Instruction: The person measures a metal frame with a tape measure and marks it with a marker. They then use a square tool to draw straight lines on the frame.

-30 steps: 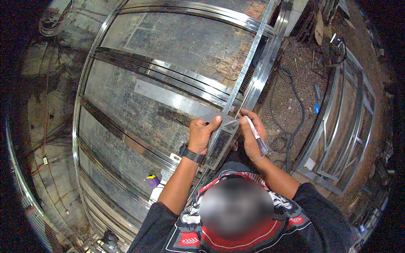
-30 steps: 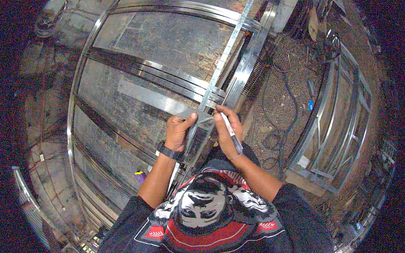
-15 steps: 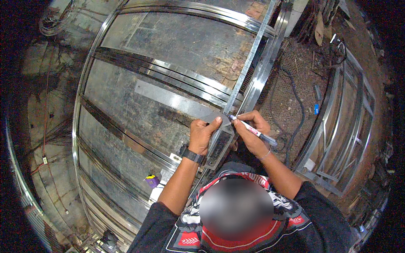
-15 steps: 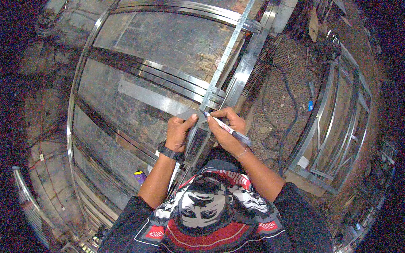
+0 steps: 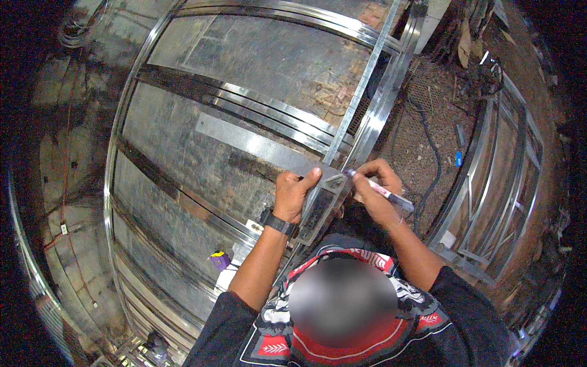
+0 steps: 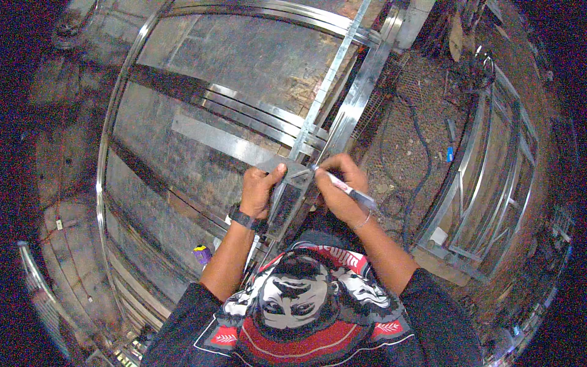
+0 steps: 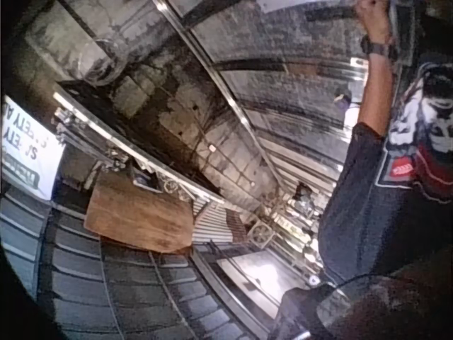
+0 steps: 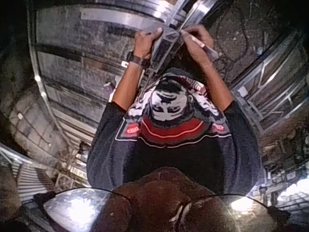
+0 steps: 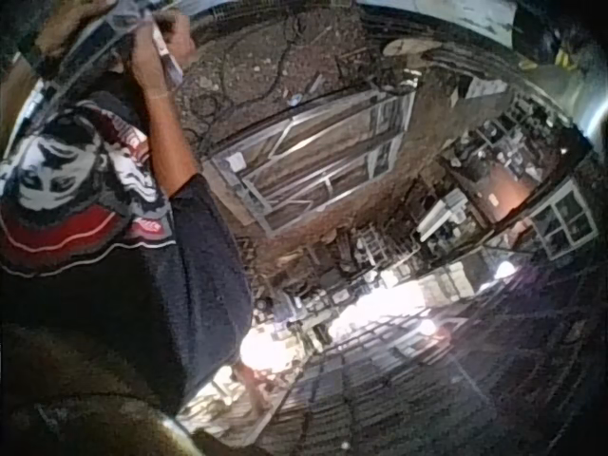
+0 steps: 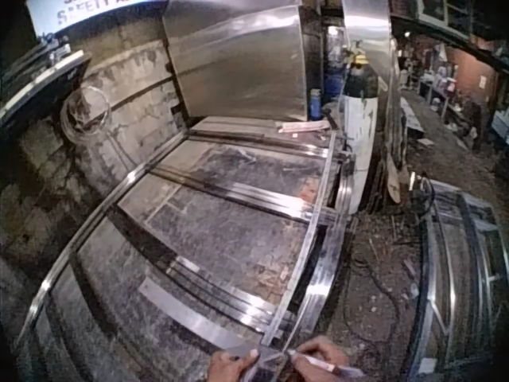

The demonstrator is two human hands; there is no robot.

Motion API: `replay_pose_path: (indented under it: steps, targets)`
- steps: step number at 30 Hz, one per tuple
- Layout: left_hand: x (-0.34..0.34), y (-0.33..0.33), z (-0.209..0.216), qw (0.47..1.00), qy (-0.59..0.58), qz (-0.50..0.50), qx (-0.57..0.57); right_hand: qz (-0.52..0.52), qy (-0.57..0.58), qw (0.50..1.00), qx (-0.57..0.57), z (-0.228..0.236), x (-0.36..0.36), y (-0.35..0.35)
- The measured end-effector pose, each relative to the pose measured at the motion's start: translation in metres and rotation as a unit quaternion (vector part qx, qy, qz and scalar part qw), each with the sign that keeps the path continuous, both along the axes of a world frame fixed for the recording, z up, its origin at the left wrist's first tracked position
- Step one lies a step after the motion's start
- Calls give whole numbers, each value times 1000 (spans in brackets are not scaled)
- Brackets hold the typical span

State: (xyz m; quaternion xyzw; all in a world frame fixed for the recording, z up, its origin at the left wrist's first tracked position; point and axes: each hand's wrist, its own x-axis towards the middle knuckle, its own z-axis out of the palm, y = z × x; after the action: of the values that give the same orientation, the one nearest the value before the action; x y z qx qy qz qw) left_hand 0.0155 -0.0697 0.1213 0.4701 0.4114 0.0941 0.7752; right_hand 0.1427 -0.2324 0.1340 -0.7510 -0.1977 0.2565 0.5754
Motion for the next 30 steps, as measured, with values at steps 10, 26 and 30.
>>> replay_pose_path:
  steps: [10,26,30]
  targets:
    - [-1,-1,0,1000,-14,-15,-24,-46,264,962,44,-31,-39,9]
    - [14,9,13,997,-27,-45,-64,-109,296,942,117,-20,-30,20]
    - [17,3,11,998,-27,-23,-45,-114,300,939,119,-25,-30,18]
